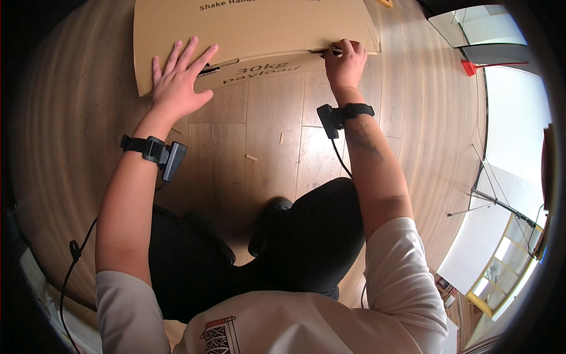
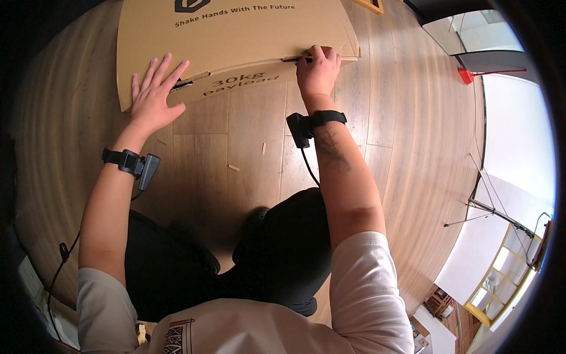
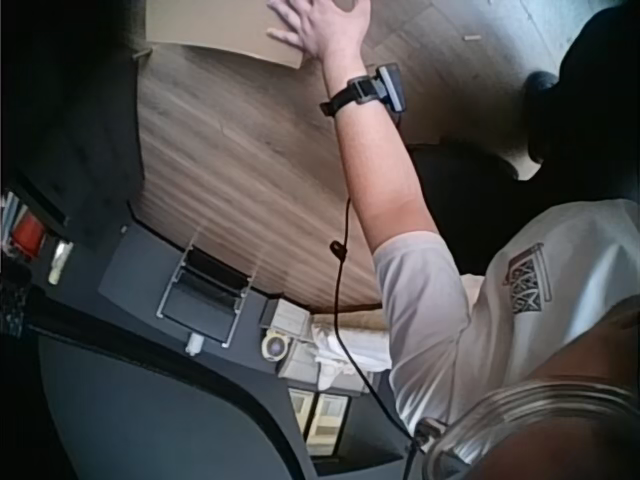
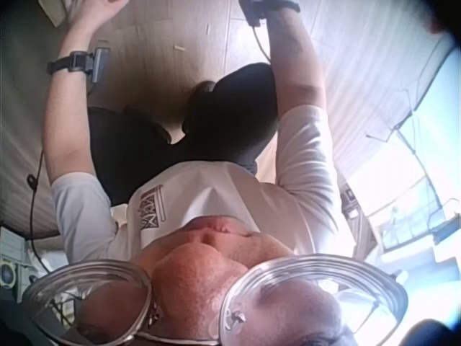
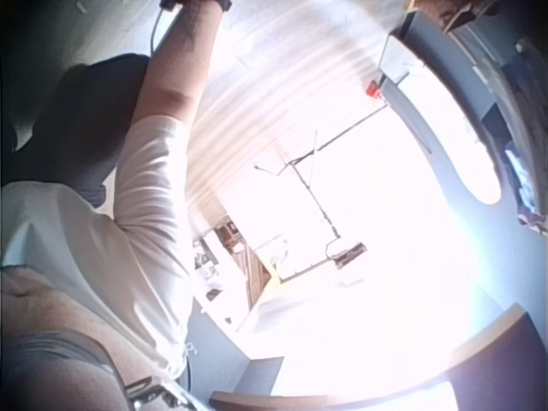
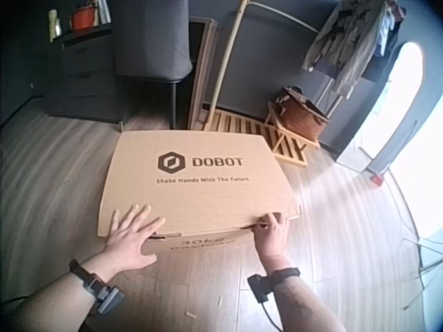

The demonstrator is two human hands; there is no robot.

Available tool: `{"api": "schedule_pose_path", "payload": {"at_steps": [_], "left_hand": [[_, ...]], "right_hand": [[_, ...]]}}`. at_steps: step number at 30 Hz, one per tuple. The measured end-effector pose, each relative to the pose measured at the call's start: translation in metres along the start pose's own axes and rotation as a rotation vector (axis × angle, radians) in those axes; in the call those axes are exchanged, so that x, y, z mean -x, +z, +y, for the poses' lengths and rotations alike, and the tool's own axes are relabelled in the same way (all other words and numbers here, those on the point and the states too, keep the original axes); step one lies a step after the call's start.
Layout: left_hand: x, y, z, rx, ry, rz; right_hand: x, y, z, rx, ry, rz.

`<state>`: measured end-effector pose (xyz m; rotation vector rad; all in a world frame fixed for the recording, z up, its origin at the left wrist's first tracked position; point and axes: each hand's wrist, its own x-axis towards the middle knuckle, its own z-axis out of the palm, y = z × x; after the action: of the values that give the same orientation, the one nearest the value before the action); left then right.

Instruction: Assemble a cardboard box by folding and interlocking the flaps.

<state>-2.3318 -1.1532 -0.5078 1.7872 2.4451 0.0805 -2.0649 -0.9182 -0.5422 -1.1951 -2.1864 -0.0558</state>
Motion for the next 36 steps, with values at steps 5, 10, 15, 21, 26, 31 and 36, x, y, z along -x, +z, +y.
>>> {"api": "schedule_pose_path", "payload": {"at_steps": [5,10,15,21,26,31,36], "left_hand": [[0.0,-0.001,0.001,-0.007,0.002,0.008],[0.0,-0.002,0.001,-0.016,-0.005,-0.001],[0.0,-0.002,0.0,-0.004,-0.003,0.005],[0.0,-0.003,0.001,-0.005,-0.002,0.01],[0.001,-0.004,0.002,0.013,-0.005,0.011],[0.0,-0.003,0.001,0.014,0.0,0.017],[0.002,-0.007,0.003,0.016,0.015,0.011]], "right_hand": [[0.004,-0.001,0.003,-0.005,-0.054,-0.012],[0.004,-0.006,0.001,0.056,-0.104,-0.034],[-0.015,-0.02,0.0,0.185,-0.21,-0.147],[-0.075,-0.038,-0.013,0.436,-0.554,-0.794],[-0.091,-0.033,-0.029,0.504,-0.725,-0.993],[-0.09,-0.028,-0.024,0.489,-0.774,-0.995],[-0.089,-0.032,-0.02,0.44,-0.789,-0.989]]}}
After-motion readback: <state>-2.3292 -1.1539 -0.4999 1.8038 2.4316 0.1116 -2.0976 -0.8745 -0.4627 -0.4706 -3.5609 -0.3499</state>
